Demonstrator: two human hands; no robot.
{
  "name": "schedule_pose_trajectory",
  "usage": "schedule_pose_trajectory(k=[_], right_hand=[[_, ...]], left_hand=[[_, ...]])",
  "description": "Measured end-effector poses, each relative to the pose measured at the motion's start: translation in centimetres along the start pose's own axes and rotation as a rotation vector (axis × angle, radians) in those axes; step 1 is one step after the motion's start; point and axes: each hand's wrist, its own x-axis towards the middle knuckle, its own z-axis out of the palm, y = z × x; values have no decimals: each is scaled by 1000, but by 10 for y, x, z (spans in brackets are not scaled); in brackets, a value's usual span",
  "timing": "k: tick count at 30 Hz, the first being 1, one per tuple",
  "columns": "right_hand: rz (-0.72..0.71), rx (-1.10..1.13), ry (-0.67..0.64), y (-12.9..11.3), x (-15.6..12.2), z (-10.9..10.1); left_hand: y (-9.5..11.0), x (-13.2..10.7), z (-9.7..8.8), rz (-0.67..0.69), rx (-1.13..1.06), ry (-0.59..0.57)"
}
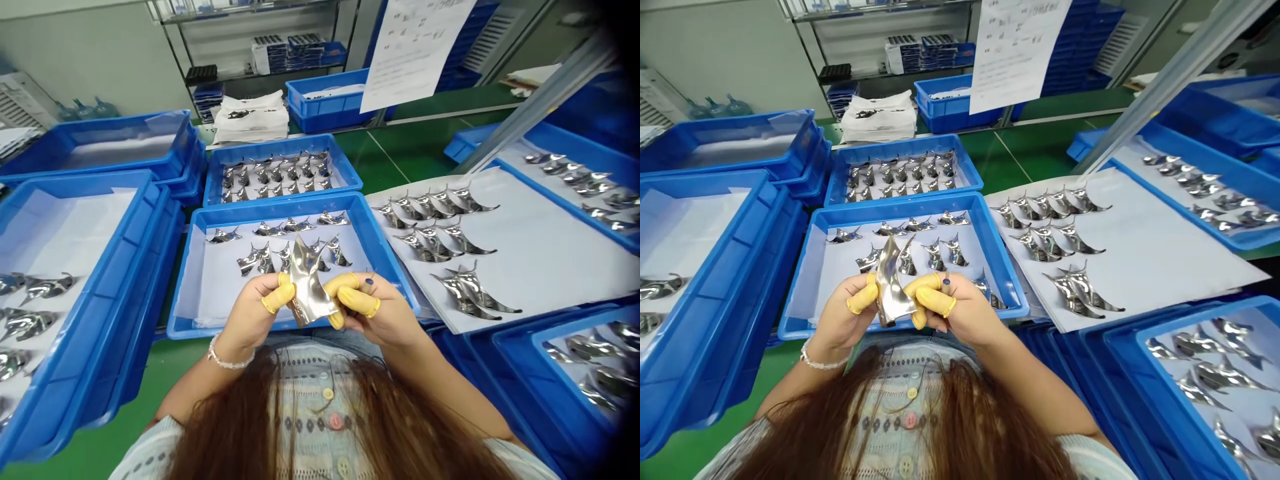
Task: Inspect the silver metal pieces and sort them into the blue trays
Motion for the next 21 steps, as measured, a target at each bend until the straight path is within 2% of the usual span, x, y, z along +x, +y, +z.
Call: schedule_pose_trajectory(k=[9, 15, 18, 21], right_hand=[[30, 114, -167, -1, 5, 5], [45, 95, -110, -2, 3, 8], [37, 173, -143, 2, 2, 4], [42, 262, -125, 8, 0, -3]], left_hand=[[11, -11, 8, 68, -61, -3], [18, -13, 17, 49, -70, 69], [20, -14, 21, 37, -75, 111], [20, -14, 26, 15, -82, 102]])
